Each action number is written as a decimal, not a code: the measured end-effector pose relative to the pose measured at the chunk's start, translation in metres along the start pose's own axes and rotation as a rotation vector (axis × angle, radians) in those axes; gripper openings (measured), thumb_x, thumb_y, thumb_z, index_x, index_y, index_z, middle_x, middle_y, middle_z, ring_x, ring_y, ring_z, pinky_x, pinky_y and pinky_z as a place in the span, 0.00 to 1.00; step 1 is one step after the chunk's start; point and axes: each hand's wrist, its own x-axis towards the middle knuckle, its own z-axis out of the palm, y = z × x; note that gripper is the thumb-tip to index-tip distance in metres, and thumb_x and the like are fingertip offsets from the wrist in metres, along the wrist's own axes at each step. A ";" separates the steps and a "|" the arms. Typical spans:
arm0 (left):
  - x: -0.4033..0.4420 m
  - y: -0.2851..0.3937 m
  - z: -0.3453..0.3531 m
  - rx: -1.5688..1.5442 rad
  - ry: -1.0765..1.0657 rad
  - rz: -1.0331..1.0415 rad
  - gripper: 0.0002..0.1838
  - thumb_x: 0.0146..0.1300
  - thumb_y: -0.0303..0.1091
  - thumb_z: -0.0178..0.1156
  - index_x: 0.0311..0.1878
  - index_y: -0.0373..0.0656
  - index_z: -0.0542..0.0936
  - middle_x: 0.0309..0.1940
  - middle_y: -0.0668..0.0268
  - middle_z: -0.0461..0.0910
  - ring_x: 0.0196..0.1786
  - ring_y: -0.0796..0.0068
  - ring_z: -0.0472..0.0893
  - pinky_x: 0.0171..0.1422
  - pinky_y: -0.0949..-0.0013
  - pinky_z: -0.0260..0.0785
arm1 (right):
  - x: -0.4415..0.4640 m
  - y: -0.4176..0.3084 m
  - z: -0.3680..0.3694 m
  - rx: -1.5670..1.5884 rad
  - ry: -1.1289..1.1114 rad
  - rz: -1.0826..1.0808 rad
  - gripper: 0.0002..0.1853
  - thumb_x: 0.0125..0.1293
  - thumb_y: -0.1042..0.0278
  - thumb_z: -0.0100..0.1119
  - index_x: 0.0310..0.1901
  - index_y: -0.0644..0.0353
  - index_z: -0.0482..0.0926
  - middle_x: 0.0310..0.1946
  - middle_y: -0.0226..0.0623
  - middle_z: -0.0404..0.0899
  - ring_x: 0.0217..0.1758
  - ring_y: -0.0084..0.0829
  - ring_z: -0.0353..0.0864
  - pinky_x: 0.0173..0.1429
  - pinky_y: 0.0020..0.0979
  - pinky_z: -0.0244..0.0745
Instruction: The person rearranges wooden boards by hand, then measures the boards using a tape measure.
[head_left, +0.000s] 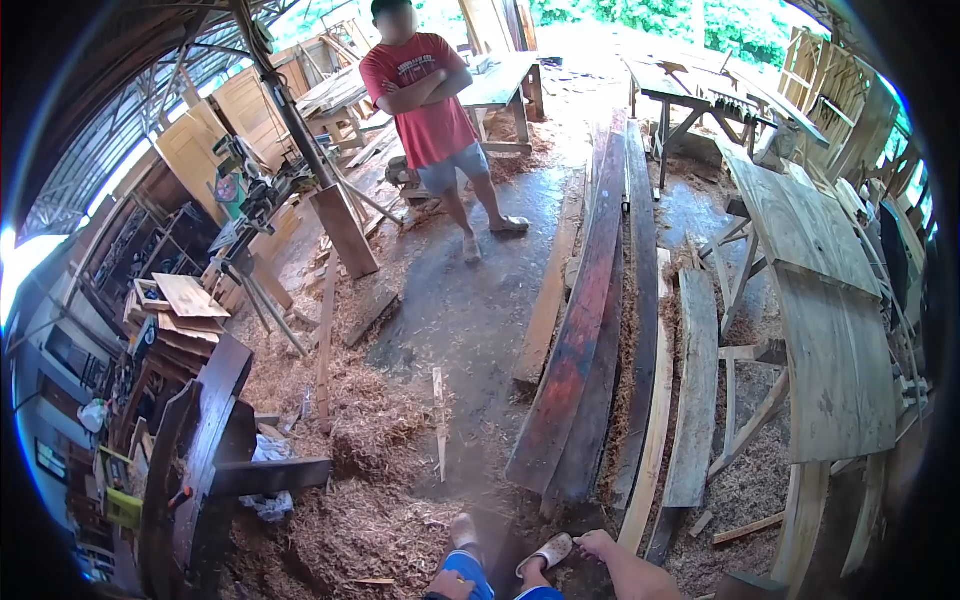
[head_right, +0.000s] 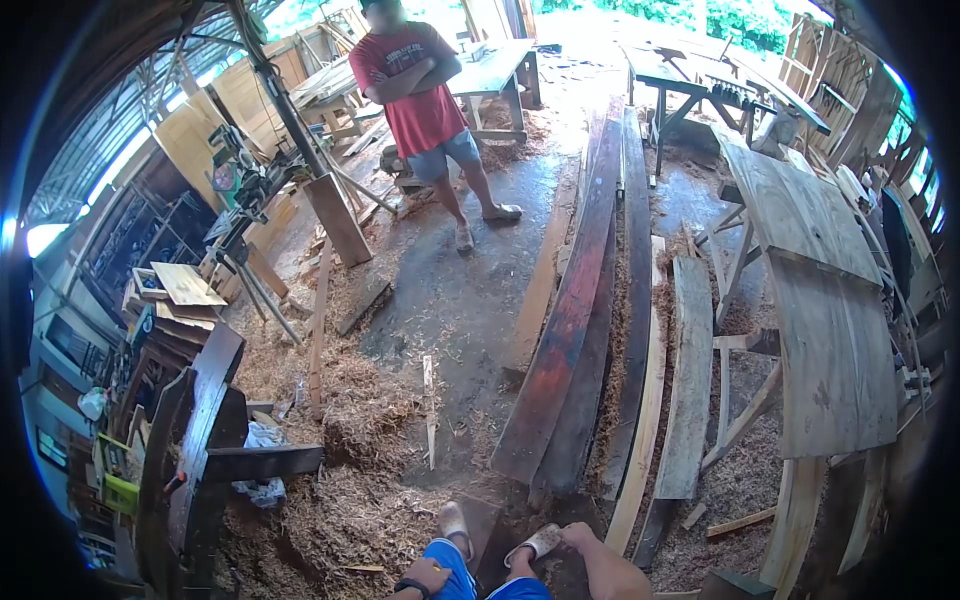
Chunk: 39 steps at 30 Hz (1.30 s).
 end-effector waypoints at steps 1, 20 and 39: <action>0.000 0.001 -0.003 -0.043 -0.022 -0.004 0.25 0.60 0.57 0.56 0.38 0.42 0.86 0.45 0.49 0.82 0.50 0.46 0.78 0.57 0.50 0.70 | 0.004 0.002 0.000 -0.007 -0.003 0.005 0.20 0.66 0.51 0.62 0.48 0.60 0.82 0.41 0.39 0.84 0.34 0.32 0.84 0.33 0.37 0.77; -0.014 0.037 -0.089 -0.353 -0.215 -0.292 0.24 0.52 0.56 0.64 0.39 0.44 0.84 0.45 0.50 0.81 0.50 0.52 0.80 0.58 0.56 0.71 | 0.013 -0.006 -0.002 0.060 -0.003 0.039 0.16 0.65 0.55 0.64 0.42 0.61 0.82 0.34 0.38 0.83 0.28 0.30 0.81 0.32 0.33 0.77; -0.019 0.035 -0.075 -0.356 -0.134 -0.366 0.23 0.49 0.53 0.67 0.41 0.44 0.83 0.47 0.50 0.77 0.54 0.52 0.77 0.62 0.58 0.69 | 0.013 -0.001 0.021 -0.079 -0.011 -0.102 0.17 0.66 0.53 0.61 0.44 0.60 0.85 0.36 0.37 0.85 0.29 0.32 0.84 0.31 0.33 0.79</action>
